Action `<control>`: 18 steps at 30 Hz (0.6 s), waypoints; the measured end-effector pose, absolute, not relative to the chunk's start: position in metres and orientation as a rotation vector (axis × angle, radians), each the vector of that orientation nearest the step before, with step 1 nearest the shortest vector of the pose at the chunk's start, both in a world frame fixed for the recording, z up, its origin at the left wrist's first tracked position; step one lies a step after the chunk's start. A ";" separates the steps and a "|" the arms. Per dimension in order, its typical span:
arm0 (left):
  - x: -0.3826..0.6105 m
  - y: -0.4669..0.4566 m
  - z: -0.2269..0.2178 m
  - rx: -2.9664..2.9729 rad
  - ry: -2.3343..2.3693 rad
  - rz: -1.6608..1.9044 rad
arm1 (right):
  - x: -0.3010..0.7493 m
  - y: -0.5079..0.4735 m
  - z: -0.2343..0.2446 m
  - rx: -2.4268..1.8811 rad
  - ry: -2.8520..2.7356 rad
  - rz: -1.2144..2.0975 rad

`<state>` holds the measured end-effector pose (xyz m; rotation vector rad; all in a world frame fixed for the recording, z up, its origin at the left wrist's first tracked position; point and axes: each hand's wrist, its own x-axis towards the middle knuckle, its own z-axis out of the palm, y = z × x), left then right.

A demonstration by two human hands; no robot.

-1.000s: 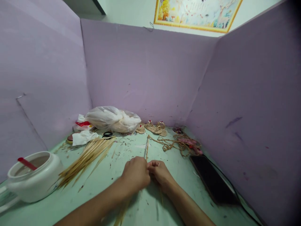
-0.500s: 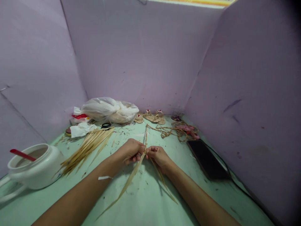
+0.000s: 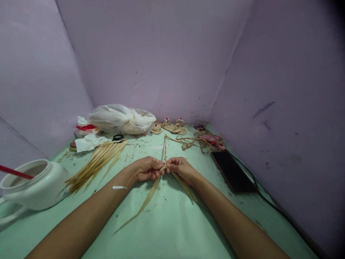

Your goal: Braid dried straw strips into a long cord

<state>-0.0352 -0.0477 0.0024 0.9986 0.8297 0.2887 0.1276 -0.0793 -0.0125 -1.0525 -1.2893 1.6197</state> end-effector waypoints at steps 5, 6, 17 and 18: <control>-0.027 -0.054 0.004 1.126 0.981 0.313 | 0.127 -0.076 -0.016 -1.137 -1.367 1.565; -0.024 -0.055 0.006 1.162 1.044 0.311 | 0.127 -0.076 -0.015 -1.172 -1.413 1.530; -0.003 -0.072 0.020 1.446 1.480 0.298 | 0.134 -0.085 0.004 -1.736 -1.843 0.972; -0.002 -0.072 0.020 1.438 1.497 0.300 | 0.132 -0.088 0.005 -1.762 -1.834 1.003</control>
